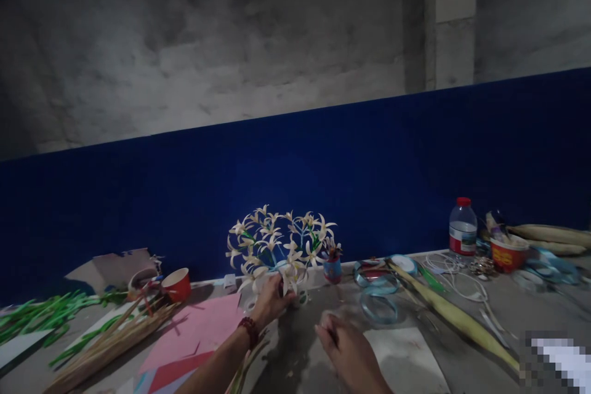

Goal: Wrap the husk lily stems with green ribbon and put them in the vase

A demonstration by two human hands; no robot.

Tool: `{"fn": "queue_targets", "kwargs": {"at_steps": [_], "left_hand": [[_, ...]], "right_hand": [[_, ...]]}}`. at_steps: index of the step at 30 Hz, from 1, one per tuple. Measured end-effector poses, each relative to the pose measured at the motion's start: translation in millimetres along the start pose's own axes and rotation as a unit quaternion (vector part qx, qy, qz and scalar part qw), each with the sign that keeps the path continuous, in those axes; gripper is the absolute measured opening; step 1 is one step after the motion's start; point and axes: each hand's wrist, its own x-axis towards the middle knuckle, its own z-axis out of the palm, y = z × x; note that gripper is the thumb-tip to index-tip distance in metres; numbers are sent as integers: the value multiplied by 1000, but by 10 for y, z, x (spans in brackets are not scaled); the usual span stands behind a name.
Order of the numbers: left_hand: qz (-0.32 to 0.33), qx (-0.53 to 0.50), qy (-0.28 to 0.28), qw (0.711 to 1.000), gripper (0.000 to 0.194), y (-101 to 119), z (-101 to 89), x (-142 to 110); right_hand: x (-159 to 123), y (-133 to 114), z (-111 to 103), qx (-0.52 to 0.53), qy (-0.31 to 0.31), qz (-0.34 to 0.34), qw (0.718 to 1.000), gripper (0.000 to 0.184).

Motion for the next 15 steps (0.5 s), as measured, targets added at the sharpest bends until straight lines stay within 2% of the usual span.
{"fn": "queue_targets", "kwargs": {"at_steps": [4, 8, 11, 13, 15], "left_hand": [[26, 75, -20, 997, 31, 66, -112, -20], [74, 119, -44, 989, 32, 161, -406, -203], [106, 139, -60, 983, 29, 329, -629, -553], [147, 126, -81, 978, 19, 506, -706, -847], [218, 79, -154, 961, 20, 717, -709, -1117]], "right_hand": [[-137, -34, -131, 50, -16, -1, 999, 19], [-290, 21, -359, 93, -26, 17, 995, 31], [-377, 30, -467, 138, -17, 35, 990, 36], [-409, -58, -445, 184, 0, 43, 982, 35], [-434, -233, -351, 249, -3, 43, 967, 35]]}}
